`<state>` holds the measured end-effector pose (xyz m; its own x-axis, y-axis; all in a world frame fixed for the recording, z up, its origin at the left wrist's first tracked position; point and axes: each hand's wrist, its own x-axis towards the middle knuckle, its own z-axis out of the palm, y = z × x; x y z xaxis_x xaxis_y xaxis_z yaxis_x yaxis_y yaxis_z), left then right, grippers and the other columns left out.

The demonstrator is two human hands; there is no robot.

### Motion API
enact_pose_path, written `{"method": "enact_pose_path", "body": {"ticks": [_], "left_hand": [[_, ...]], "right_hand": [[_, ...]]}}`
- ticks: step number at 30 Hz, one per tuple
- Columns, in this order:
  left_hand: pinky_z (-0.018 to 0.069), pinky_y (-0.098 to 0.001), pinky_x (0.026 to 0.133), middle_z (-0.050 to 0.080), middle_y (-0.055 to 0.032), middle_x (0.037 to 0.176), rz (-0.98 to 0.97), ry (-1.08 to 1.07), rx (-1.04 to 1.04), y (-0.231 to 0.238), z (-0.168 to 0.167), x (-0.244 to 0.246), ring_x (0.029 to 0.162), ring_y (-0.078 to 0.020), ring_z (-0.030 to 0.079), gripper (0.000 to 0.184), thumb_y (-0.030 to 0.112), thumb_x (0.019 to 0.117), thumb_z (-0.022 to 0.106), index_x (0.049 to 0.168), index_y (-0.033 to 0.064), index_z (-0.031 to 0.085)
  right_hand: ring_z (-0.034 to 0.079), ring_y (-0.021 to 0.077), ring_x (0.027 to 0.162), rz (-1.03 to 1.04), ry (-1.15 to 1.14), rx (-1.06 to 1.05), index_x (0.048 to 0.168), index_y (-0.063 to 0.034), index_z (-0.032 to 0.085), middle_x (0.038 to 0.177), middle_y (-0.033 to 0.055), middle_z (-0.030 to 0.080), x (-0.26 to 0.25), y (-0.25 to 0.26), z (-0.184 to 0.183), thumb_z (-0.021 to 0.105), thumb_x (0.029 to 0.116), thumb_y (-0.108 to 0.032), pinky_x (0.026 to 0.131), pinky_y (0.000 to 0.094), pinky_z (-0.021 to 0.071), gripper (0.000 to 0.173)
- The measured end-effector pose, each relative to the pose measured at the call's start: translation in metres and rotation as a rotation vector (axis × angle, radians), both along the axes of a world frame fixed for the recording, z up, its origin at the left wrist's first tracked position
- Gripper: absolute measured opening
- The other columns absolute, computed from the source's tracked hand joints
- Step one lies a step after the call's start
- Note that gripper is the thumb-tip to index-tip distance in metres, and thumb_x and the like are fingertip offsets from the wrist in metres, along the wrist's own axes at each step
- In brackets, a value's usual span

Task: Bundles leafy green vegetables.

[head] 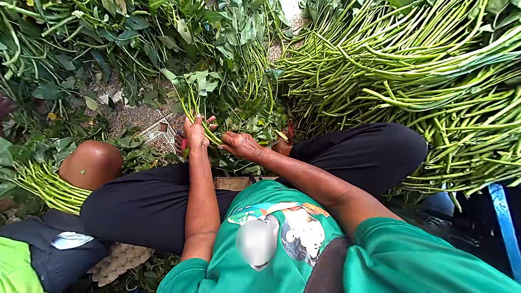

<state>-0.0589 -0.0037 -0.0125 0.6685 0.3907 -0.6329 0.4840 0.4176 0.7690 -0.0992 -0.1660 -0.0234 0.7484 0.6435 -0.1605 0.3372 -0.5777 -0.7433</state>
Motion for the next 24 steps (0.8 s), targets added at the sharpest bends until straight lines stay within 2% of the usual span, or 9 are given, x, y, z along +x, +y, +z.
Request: {"method": "enact_pose_path", "body": {"ticks": [5,8,10,12,13,16,20,22,24], "left_hand": [[0.0598,-0.0276,0.066,0.068,-0.0096,0.092,0.121,0.011,-0.276,-0.002,-0.006,-0.001,0.072,-0.0144,0.068,0.017,0.014,0.1086,0.050,0.121,0.0030,0.050],[0.0571,-0.0249,0.058,0.071,-0.0110,0.092,0.055,0.042,-0.317,0.005,-0.010,-0.003,0.063,-0.0123,0.066,0.017,0.015,0.1106,0.043,0.119,0.0028,0.051],[0.0494,-0.0210,0.048,0.064,-0.0053,0.081,-0.003,0.026,-0.211,0.006,-0.005,-0.002,0.052,-0.0083,0.055,0.014,0.013,0.1108,0.042,0.117,0.0050,0.052],[0.0407,-0.0170,0.042,0.059,-0.0016,0.078,-0.007,-0.030,-0.104,0.009,0.002,0.001,0.047,-0.0043,0.046,0.018,0.013,0.1114,0.041,0.124,0.0067,0.051],[0.0380,-0.0167,0.041,0.059,-0.0018,0.079,0.010,-0.054,-0.072,0.012,0.004,0.001,0.046,-0.0040,0.044,0.023,0.013,0.1116,0.040,0.130,0.0060,0.051],[0.0364,-0.0159,0.040,0.060,-0.0021,0.078,0.054,-0.080,-0.055,0.016,0.012,0.001,0.045,-0.0033,0.042,0.024,0.013,0.1122,0.039,0.132,0.0060,0.050],[0.0373,-0.0163,0.041,0.058,-0.0016,0.078,0.134,-0.145,0.037,0.035,0.017,0.003,0.045,-0.0034,0.041,0.019,0.011,0.1118,0.037,0.125,0.0044,0.049],[0.0371,-0.0171,0.041,0.058,-0.0018,0.078,0.167,-0.177,0.127,0.052,0.019,0.002,0.045,-0.0044,0.041,0.023,0.010,0.1120,0.037,0.131,0.0030,0.047],[0.0365,-0.0172,0.039,0.060,-0.0026,0.078,0.147,-0.216,0.187,0.055,0.021,0.003,0.044,-0.0049,0.042,0.031,0.010,0.1119,0.038,0.142,0.0015,0.042]], "right_hand": [[0.072,0.0394,0.082,-0.071,-0.082,0.004,0.102,0.0045,0.069,0.101,0.0224,0.069,0.020,-0.004,0.004,0.054,0.1068,-0.032,0.070,0.0559,0.0579,0.039],[0.072,0.0422,0.093,0.020,0.020,-0.099,0.106,0.0039,0.069,0.104,0.0243,0.071,0.021,-0.007,0.004,0.055,0.1063,-0.032,0.081,0.0601,0.0552,0.039],[0.071,0.0418,0.099,0.088,0.081,-0.161,0.105,0.0035,0.069,0.102,0.0239,0.072,0.014,-0.010,0.006,0.051,0.1080,-0.036,0.093,0.0628,0.0487,0.043],[0.070,0.0401,0.100,0.108,0.122,-0.200,0.106,0.0024,0.068,0.102,0.0228,0.072,0.003,-0.007,0.016,0.047,0.1096,-0.036,0.098,0.0636,0.0436,0.044],[0.071,0.0394,0.099,0.094,0.127,-0.205,0.106,0.0023,0.067,0.102,0.0225,0.072,-0.004,-0.005,0.022,0.047,0.1097,-0.034,0.098,0.0632,0.0437,0.042],[0.070,0.0399,0.098,0.077,0.186,-0.215,0.106,0.0026,0.065,0.101,0.0233,0.071,-0.011,-0.002,0.042,0.043,0.1109,-0.031,0.092,0.0592,0.0463,0.040],[0.070,0.0400,0.077,0.033,0.147,-0.134,0.089,0.0014,0.064,0.076,0.0199,0.066,-0.026,-0.015,0.055,0.042,0.1099,-0.040,0.068,0.0571,0.0522,0.052],[0.069,0.0387,0.071,0.047,0.120,-0.112,0.084,0.0007,0.064,0.071,0.0184,0.064,-0.043,-0.033,0.052,0.043,0.1097,-0.040,0.064,0.0559,0.0518,0.052],[0.070,0.0411,0.076,0.097,0.180,-0.176,0.087,0.0014,0.065,0.076,0.0205,0.066,-0.044,-0.046,0.048,0.042,0.1101,-0.039,0.067,0.0589,0.0519,0.052]]}}
